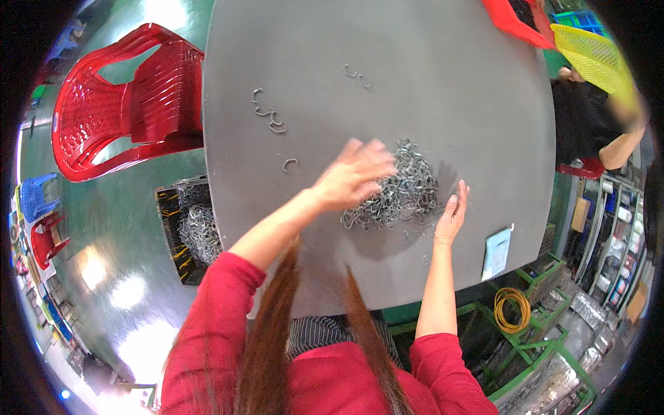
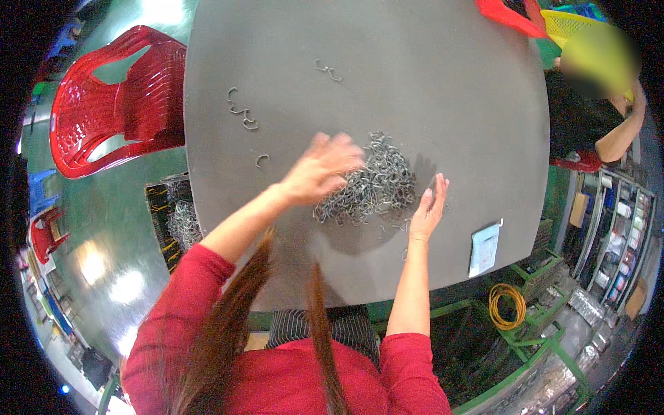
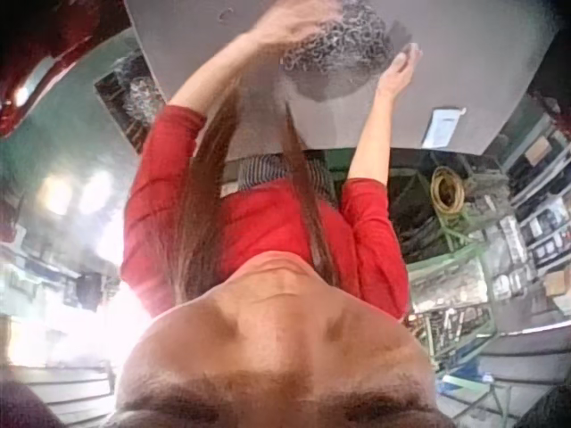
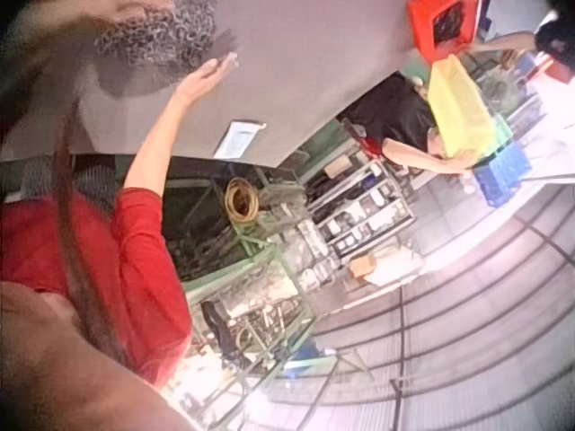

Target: The person sorts small black plastic fasteners and metal clips on a table, placing the fasteners into a yellow basket. They then move to a second table and continue sorting the fasteners into a red basket.

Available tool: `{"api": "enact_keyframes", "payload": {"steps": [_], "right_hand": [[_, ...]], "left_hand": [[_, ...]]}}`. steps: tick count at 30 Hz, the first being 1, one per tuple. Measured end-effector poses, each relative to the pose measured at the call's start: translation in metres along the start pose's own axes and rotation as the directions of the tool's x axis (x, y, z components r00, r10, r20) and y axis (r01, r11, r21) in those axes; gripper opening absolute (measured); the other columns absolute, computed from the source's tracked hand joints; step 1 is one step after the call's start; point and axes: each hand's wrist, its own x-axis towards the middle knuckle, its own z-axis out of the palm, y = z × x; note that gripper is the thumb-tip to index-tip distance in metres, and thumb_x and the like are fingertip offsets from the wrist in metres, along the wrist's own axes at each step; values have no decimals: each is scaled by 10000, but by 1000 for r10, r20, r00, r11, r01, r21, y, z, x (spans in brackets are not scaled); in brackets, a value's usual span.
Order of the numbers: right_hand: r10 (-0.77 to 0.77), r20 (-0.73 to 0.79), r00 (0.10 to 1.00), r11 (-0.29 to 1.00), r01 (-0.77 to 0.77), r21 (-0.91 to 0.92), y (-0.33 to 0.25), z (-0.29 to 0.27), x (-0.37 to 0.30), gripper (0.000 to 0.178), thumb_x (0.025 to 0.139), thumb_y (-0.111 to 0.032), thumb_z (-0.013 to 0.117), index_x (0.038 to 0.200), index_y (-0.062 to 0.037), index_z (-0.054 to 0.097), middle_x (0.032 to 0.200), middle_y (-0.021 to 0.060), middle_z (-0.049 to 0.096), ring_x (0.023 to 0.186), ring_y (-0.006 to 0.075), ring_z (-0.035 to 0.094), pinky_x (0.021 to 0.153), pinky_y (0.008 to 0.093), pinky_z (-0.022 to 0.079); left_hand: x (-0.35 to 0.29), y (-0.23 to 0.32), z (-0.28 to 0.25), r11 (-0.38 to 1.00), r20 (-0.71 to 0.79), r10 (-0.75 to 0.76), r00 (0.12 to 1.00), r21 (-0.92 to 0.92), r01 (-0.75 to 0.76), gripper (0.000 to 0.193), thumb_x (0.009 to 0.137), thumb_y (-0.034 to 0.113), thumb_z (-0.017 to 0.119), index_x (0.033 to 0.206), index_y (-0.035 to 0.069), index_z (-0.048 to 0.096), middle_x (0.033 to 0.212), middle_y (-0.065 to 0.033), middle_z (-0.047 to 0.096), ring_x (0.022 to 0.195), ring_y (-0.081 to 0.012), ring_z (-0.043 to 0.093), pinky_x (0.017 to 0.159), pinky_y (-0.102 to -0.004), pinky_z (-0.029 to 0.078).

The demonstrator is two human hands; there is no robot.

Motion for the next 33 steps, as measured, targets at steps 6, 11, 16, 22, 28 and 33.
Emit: {"api": "enact_keyframes", "payload": {"steps": [6,11,16,22,28,33], "right_hand": [[192,-196,962,876,-258,-407,78,-51,-42,483,964,-374,347,1350,-88,395,1418,121,364,1360,325,236,1075,559,167],[311,-341,887,775,-445,-449,93,-30,-62,502,969,-405,307,1379,-118,352,1443,125,321,1368,320,214,1053,613,138],[-3,-33,999,953,-7,-304,36,29,-12,488,940,-286,406,1381,-83,355,1424,135,357,1351,306,262,1098,481,142],[-225,183,957,966,243,-87,-3,71,31,475,936,-358,425,1346,-117,421,1380,72,434,1332,254,318,1104,452,175],[-382,333,862,923,376,84,-29,81,-11,488,931,-404,428,1312,-102,466,1357,82,459,1321,249,337,1106,442,183],[-440,465,768,898,381,220,-55,64,-81,437,902,-377,506,1243,-105,530,1330,73,487,1317,261,345,1103,458,186]], "left_hand": [[-114,-171,-91,396,-816,-436,380,205,895,517,968,380,342,1394,90,311,1462,-143,271,1389,-289,159,1076,-571,108],[-46,-188,-98,520,-606,-450,656,419,744,575,962,455,287,1423,112,264,1484,-80,250,1394,-210,163,1099,-504,127],[70,-147,-40,762,-319,-279,906,501,411,571,957,455,297,1431,142,241,1490,-47,241,1392,-194,160,1134,-434,82],[96,-63,28,895,145,56,988,431,-114,518,973,383,276,1427,134,267,1485,-43,258,1398,-203,138,1140,-442,66],[6,-8,31,986,276,4,961,161,-50,517,974,318,278,1432,81,236,1488,-102,234,1395,-227,148,1139,-446,72],[-83,17,-4,991,339,-98,936,119,61,423,963,305,345,1325,116,454,1435,-58,355,1368,-210,244,1142,-431,116]]}}
